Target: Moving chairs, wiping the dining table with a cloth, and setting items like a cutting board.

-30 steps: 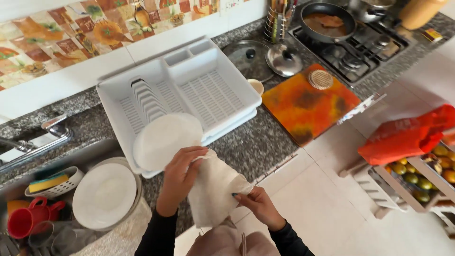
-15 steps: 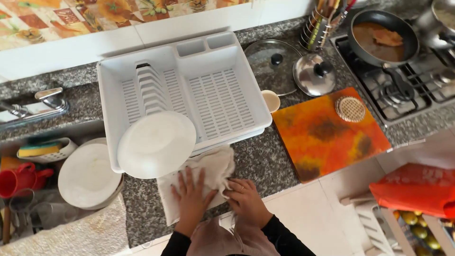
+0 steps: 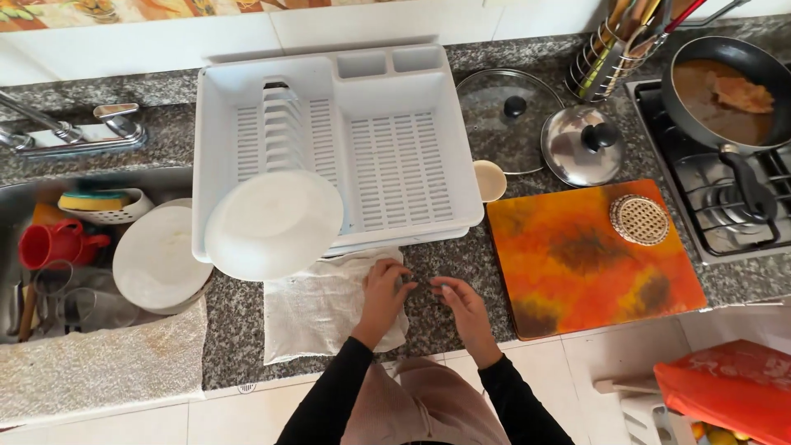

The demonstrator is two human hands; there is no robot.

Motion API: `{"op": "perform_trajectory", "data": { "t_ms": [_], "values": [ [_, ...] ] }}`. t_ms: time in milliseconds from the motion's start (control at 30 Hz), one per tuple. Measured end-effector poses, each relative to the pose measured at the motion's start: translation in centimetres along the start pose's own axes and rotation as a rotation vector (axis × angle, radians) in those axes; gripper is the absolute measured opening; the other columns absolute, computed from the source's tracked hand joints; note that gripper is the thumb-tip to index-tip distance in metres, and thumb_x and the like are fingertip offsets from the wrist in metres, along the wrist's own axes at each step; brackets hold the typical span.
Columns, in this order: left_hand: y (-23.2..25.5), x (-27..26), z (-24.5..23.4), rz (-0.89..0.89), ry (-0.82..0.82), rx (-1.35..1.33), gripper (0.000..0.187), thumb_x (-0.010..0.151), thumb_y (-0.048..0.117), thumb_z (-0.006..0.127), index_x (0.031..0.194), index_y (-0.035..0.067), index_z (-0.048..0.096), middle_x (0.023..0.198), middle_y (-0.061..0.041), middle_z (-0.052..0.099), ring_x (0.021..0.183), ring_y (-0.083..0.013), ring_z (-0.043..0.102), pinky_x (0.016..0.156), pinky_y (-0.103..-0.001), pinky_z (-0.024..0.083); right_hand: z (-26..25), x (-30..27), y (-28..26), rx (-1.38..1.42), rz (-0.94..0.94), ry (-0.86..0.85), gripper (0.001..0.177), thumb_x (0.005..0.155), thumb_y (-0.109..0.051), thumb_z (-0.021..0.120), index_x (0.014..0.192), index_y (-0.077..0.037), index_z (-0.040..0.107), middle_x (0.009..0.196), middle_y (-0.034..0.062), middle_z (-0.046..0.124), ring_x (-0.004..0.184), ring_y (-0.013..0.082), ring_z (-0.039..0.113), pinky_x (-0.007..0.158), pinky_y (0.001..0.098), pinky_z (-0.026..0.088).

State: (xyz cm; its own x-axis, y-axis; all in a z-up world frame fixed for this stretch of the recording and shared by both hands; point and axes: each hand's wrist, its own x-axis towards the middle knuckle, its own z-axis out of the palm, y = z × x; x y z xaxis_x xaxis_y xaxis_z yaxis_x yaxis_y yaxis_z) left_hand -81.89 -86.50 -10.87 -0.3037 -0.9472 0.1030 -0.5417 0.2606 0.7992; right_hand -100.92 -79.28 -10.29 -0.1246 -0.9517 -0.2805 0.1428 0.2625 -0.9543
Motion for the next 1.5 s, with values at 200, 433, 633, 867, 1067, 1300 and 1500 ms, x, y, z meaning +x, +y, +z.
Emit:
{"op": "perform_trajectory", "data": {
  "t_ms": [200, 433, 633, 867, 1067, 1300, 1500],
  "values": [
    [-0.6, 0.1, 2.0, -0.053, 0.152, 0.091, 0.017, 0.085, 0.022, 0.079, 0.099, 0.016, 0.072, 0.112, -0.004, 0.057, 0.112, -0.0276, 0.053, 0.096, -0.047, 0.033, -1.1, -1.1, -1.2, -0.026, 0.030, 0.034, 0.034, 0.105, -0.026, 0.050, 0.125, -0.005, 0.067, 0.122, 0.0055, 0.074, 0.115, 0.0159, 0.068, 0.098, 0.0310, 0.049],
    [1.3, -0.6, 0.2, 0.032, 0.163, 0.042, 0.009, 0.088, 0.018, 0.075, 0.094, 0.013, 0.072, 0.113, -0.003, 0.064, 0.110, -0.0267, 0.058, 0.094, -0.046, 0.037, -0.9, -1.7, -2.6, 0.005, -0.011, 0.044, 0.032, 0.105, -0.023, 0.049, 0.123, -0.004, 0.068, 0.121, 0.0070, 0.074, 0.113, 0.0168, 0.069, 0.097, 0.0311, 0.049],
    [2.3, -3.5, -8.2, -0.080, 0.251, -0.431, 0.009, 0.092, 0.007, 0.072, 0.100, 0.008, 0.072, 0.110, -0.005, 0.078, 0.094, -0.0148, 0.074, 0.084, -0.030, 0.059, 2.1, -2.2, -5.4, 0.066, -0.056, -0.034, 0.031, 0.105, -0.019, 0.048, 0.123, -0.002, 0.067, 0.120, 0.0090, 0.074, 0.112, 0.0176, 0.069, 0.099, 0.0322, 0.049],
    [-1.5, -7.0, -29.5, -0.027, 0.834, -0.039, 0.015, 0.094, 0.001, 0.075, 0.108, 0.005, 0.073, 0.103, -0.006, 0.073, 0.086, -0.0124, 0.067, 0.076, -0.026, 0.054, 13.7, -1.7, -8.4, 0.095, -0.146, -0.253, 0.031, 0.104, -0.017, 0.050, 0.121, 0.002, 0.067, 0.117, 0.0130, 0.075, 0.111, 0.0213, 0.069, 0.103, 0.0363, 0.050],
    [-10.5, -9.4, -43.7, -0.011, 0.955, 0.121, 0.011, 0.097, 0.004, 0.076, 0.108, 0.003, 0.074, 0.101, -0.008, 0.071, 0.086, -0.0159, 0.066, 0.077, -0.029, 0.054, 29.2, -0.3, -6.7, 0.132, -0.149, -0.414, 0.030, 0.104, -0.016, 0.051, 0.119, 0.004, 0.068, 0.114, 0.0140, 0.075, 0.109, 0.0221, 0.069, 0.105, 0.0390, 0.051],
    [-23.2, -10.5, -52.3, -0.076, 0.843, 0.222, 0.011, 0.092, 0.009, 0.075, 0.101, 0.003, 0.075, 0.097, -0.011, 0.073, 0.084, -0.0250, 0.070, 0.075, -0.034, 0.055, 44.6, 1.0, -3.5, 0.157, -0.040, -0.449, 0.032, 0.104, -0.018, 0.051, 0.120, 0.003, 0.069, 0.115, 0.0119, 0.075, 0.108, 0.0204, 0.068, 0.101, 0.0366, 0.050],
    [-31.9, -12.9, -55.0, -0.146, 0.670, 0.237, 0.013, 0.095, 0.008, 0.070, 0.106, 0.001, 0.074, 0.103, -0.013, 0.073, 0.090, -0.0299, 0.071, 0.078, -0.037, 0.057, 50.2, 1.9, -2.0, 0.118, 0.031, -0.440, 0.032, 0.104, -0.020, 0.052, 0.122, 0.001, 0.067, 0.115, 0.0122, 0.075, 0.109, 0.0211, 0.069, 0.102, 0.0373, 0.051]
  ]
}}
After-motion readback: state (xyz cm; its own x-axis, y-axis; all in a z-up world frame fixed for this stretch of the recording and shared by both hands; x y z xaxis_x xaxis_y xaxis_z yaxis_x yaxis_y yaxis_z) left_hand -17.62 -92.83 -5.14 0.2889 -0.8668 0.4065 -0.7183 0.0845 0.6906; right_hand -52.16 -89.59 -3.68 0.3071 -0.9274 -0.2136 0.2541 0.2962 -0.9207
